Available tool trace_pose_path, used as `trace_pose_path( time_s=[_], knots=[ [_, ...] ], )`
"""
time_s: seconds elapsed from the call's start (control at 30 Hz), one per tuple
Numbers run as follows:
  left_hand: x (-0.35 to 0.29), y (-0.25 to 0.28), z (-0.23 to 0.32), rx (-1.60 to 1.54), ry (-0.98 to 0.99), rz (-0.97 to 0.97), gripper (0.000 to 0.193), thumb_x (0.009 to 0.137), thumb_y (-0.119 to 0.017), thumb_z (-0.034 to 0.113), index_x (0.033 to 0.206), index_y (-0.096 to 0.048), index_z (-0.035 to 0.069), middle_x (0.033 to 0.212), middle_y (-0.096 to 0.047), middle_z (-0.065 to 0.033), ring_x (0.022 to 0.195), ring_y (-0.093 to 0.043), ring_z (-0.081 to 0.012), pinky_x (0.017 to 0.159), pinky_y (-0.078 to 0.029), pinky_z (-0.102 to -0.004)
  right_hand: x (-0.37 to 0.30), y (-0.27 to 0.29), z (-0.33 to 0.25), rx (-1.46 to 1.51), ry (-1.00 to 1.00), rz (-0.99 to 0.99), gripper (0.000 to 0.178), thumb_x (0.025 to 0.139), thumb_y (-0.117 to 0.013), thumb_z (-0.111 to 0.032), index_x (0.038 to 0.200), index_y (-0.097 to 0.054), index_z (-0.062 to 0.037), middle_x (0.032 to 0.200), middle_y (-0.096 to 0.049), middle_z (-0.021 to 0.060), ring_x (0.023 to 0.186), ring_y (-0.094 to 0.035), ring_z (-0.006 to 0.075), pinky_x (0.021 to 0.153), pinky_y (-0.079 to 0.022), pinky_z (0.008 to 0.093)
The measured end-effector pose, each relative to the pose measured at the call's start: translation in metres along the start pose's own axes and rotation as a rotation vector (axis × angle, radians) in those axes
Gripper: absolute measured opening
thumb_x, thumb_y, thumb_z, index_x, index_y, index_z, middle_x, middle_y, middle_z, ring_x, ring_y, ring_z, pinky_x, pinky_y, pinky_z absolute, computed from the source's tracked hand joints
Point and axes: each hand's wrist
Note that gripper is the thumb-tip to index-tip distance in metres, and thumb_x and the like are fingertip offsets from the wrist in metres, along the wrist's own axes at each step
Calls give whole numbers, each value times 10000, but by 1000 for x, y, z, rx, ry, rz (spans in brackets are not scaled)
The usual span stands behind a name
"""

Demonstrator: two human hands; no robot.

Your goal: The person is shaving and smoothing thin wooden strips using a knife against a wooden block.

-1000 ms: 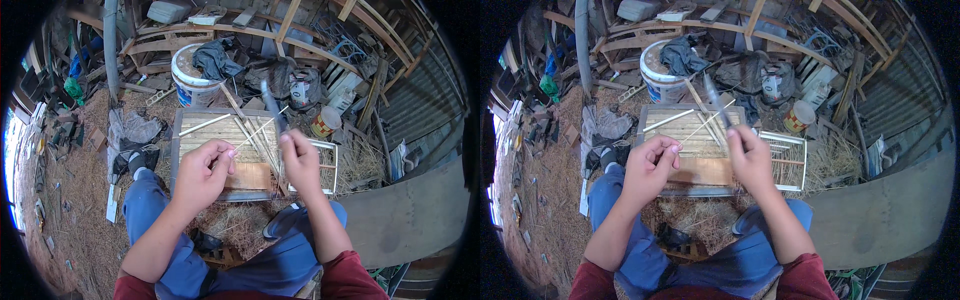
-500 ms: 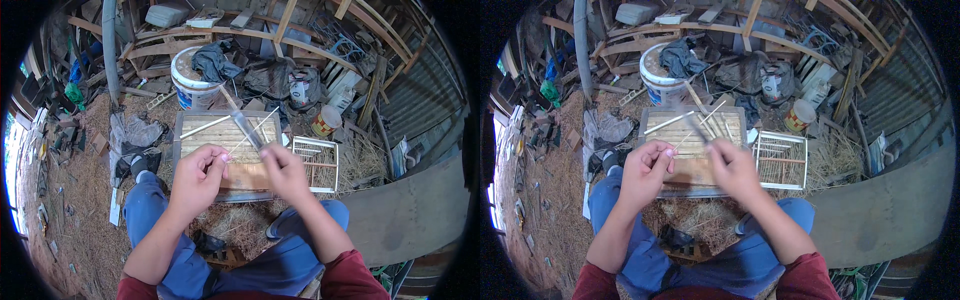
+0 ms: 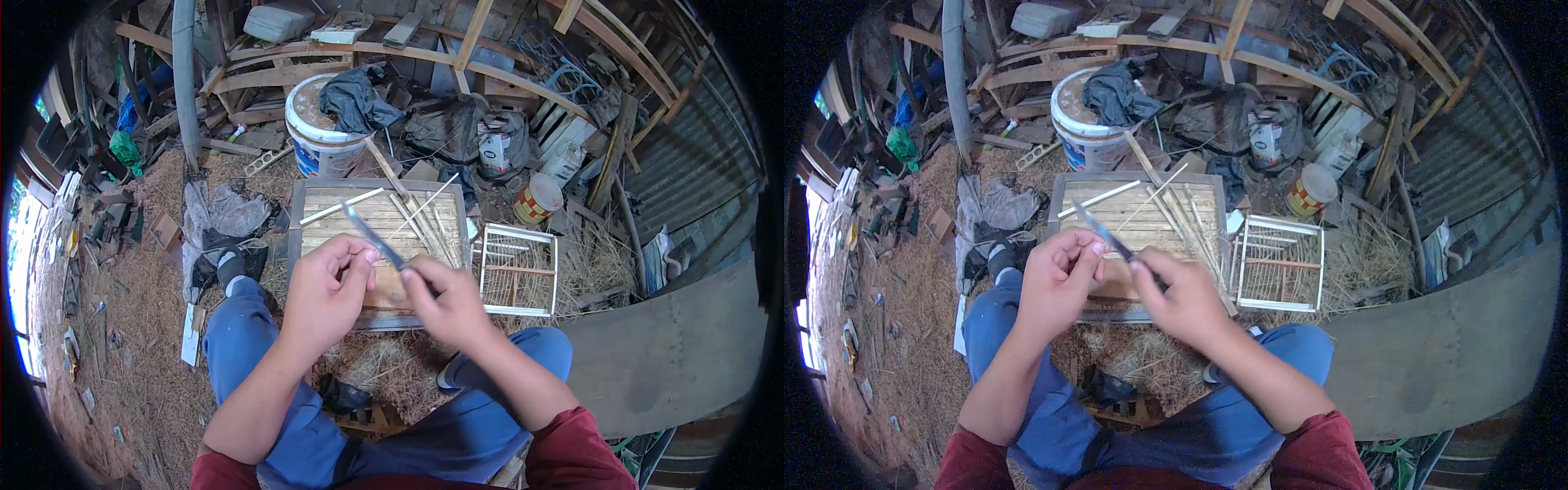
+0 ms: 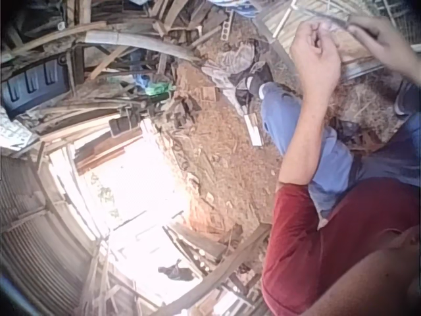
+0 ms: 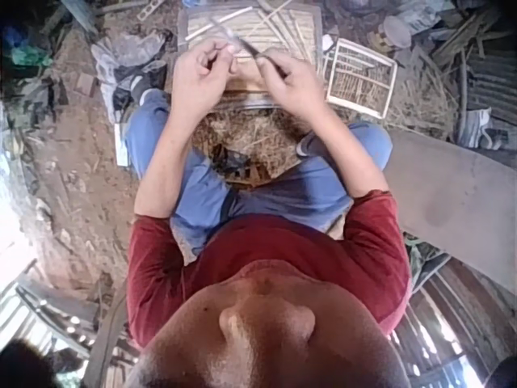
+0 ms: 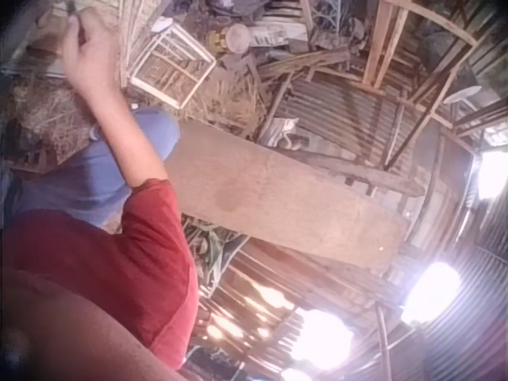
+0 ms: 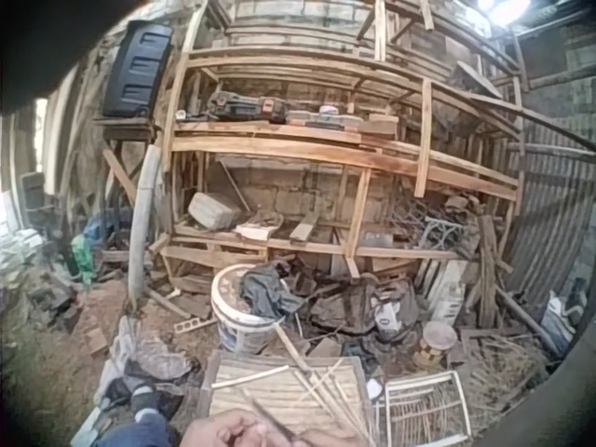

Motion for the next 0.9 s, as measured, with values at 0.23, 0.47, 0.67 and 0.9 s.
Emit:
trace_pose_path(
  time_s=[0.23,0.47,0.67,0.9],
  knots=[
    [-2,0,-2,-12,18,-2,112,1065,-595,50,1070,-672,-31,790,-636,0,726,-571,-54,662,-443,-227,-1,2,-6,-18,-47,25,170,1056,-615,-171,1001,-683,-25,669,-584,63,627,-558,116,603,-472,324],
    [-2,-2,-1,-52,-14,-21,116,1068,-590,51,1070,-670,-34,796,-639,-6,723,-573,-57,664,-444,-228,6,1,9,109,-50,106,155,1036,-639,-170,1002,-676,-23,692,-604,74,657,-573,99,608,-469,324],
    [0,-4,0,-18,-30,-51,123,1072,-581,51,1073,-668,-36,789,-634,-3,730,-574,-57,675,-450,-228,15,28,18,182,-296,135,159,1033,-628,-185,1001,-682,-39,724,-617,148,633,-587,158,611,-476,344],
    [7,5,-11,-157,45,-48,126,1091,-570,110,1105,-631,2,848,-671,-30,748,-605,-70,681,-476,-235,23,30,37,103,-210,366,266,1109,-547,-236,912,-598,-66,666,-420,-59,616,-379,44,571,-337,262]
  ],
)
Point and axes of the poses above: each hand's wrist, its own x-axis towards the middle knuckle, its own y-axis out of the back of the hand, z = x × y
